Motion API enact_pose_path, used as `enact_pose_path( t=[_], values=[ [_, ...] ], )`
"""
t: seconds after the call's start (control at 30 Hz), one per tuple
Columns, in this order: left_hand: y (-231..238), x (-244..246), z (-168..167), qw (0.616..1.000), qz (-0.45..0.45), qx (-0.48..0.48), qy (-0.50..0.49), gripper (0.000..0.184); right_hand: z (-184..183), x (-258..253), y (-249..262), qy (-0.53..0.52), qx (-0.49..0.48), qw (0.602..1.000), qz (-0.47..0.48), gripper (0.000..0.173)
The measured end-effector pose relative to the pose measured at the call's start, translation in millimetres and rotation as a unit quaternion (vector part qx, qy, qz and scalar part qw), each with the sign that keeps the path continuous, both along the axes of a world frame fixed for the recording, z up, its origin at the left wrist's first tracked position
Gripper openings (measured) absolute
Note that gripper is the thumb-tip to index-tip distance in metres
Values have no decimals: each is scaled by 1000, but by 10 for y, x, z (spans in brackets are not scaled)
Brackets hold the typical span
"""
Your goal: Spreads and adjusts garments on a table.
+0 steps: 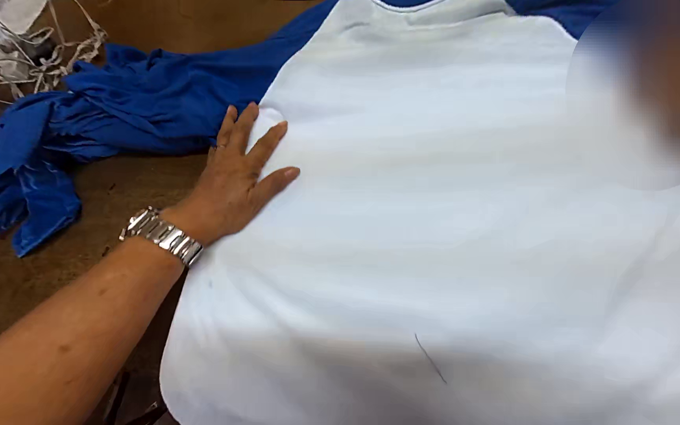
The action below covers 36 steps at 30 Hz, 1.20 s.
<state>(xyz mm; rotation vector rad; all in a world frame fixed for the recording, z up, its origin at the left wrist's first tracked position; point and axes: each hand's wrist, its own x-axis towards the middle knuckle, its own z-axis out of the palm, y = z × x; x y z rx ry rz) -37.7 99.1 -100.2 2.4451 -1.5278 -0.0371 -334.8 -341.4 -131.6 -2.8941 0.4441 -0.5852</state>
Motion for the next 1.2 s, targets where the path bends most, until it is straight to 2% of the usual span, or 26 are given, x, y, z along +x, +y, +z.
enact_pose_path(
  t=[0.1,0.2,0.27,0.33,0.4,0.47,0.57,0.63,0.67,0.73,0.8,0.83,0.87,0.9,1.0,1.07,1.13,1.2],
  values=[
    [-178,156,12,1000,-4,13,-2,74,121,127,127,49,-32,997,-55,72],
    [-282,48,144,996,42,69,-25,73,474,117,485,110,-48,990,-80,76],
    [-256,-258,296,995,46,74,-55,71,765,-40,939,61,-57,996,-39,74],
    [-68,-818,334,994,-34,28,-99,75,857,-481,1580,1,-95,995,8,75],
    [324,-1490,207,983,-155,-14,-97,64,571,-1215,2320,-2,-94,994,47,71],
    [802,-1963,-44,970,-227,-42,-78,53,4,-2051,2877,49,-72,994,65,58],
    [1567,-2305,-382,966,-235,-107,2,37,-489,-3021,3117,104,34,993,36,52],
    [2037,-2381,-561,954,-190,-191,129,20,-589,-3369,3061,52,171,984,-25,36],
    [2219,-2408,-618,944,-124,-236,192,16,-602,-3451,3006,13,253,965,-70,40],
    [2398,-2448,-637,898,94,-318,289,14,-560,-3389,2866,-75,429,889,-140,63],
    [2406,-2321,-641,824,285,-313,376,58,-649,-3173,2643,-112,517,833,-160,88],
    [2404,-2228,-684,797,312,-303,418,78,-770,-3035,2539,-129,533,820,-162,96],
    [2378,-2146,-735,779,304,-300,459,90,-841,-2871,2493,-148,550,806,-162,97],
    [2319,-2094,-768,761,280,-307,498,91,-876,-2726,2490,-170,566,791,-158,94],
    [2122,-2082,-804,687,219,-355,595,74,-876,-2581,2591,-182,616,754,-140,73],
    [2030,-2070,-853,661,229,-367,613,70,-875,-2541,2730,-175,632,734,-177,68],
    [2044,-2068,-894,644,240,-336,644,67,-876,-2518,2810,-173,655,708,-201,63],
    [2108,-2086,-855,625,257,-289,678,55,-866,-2500,2841,-211,689,662,-204,46]
  ],
)
